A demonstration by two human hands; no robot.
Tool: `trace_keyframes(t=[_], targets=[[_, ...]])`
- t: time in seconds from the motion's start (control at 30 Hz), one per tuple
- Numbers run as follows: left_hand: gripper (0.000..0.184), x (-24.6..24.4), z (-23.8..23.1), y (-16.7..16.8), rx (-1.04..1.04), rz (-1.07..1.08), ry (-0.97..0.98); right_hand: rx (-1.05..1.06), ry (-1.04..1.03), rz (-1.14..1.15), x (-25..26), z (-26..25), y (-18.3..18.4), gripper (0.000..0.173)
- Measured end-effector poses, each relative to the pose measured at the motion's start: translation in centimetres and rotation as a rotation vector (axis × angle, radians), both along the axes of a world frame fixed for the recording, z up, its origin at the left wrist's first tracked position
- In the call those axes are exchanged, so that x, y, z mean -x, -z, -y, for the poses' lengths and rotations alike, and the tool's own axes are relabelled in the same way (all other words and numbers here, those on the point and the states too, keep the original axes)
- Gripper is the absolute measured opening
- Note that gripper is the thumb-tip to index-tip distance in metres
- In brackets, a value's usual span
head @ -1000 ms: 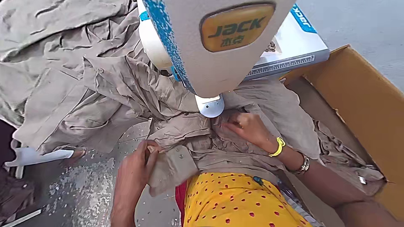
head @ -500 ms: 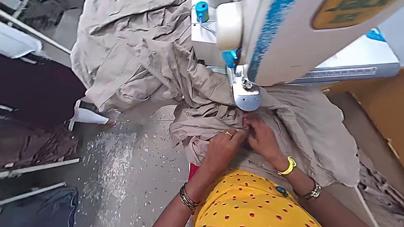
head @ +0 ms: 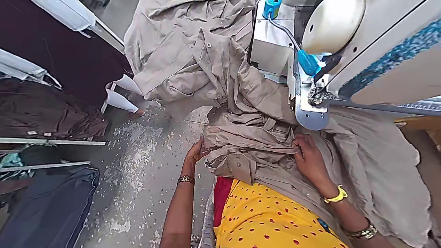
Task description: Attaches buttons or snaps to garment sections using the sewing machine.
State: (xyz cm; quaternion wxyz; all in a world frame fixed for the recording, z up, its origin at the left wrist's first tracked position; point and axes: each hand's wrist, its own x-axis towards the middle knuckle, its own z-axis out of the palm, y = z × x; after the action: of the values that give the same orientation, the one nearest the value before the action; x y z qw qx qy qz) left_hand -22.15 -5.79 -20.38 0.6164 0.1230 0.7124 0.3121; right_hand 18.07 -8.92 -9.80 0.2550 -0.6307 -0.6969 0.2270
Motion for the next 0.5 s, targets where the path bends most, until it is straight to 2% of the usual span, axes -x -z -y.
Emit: trace_keyframes(t=[0.07, 0.13, 0.2, 0.27, 0.4, 0.5], targets=[[0.031, 1.1, -0.5, 0.3, -0.325, -0.002, -0.133, 0.009, 0.005, -0.018, -0.4, 0.2, 0.0, 0.016], [0.026, 3.6, -1.0, -1.6, -0.629, -0.061, -0.156, -0.007, 0.009, -0.031, -0.6, 0.4, 0.3, 0.016], [0.022, 5.6, -1.3, -5.0, -0.771, -0.168, -0.138, -0.007, 0.006, -0.038, -0.6, 0.3, 0.6, 0.017], [0.020, 6.6, -0.9, -7.8, -0.811, -0.248, -0.111, -0.011, 0.000, -0.039, -0.6, 0.3, 0.8, 0.018], [0.022, 6.8, 0.0, -10.8, -0.801, -0.380, -0.057, 0.005, -0.022, -0.042, -0.7, 0.4, 0.6, 0.020], [0.028, 5.9, 0.1, -12.1, -0.711, -0.556, -0.012, 0.114, -0.153, -0.014, -2.5, 0.2, -0.9, 0.034]])
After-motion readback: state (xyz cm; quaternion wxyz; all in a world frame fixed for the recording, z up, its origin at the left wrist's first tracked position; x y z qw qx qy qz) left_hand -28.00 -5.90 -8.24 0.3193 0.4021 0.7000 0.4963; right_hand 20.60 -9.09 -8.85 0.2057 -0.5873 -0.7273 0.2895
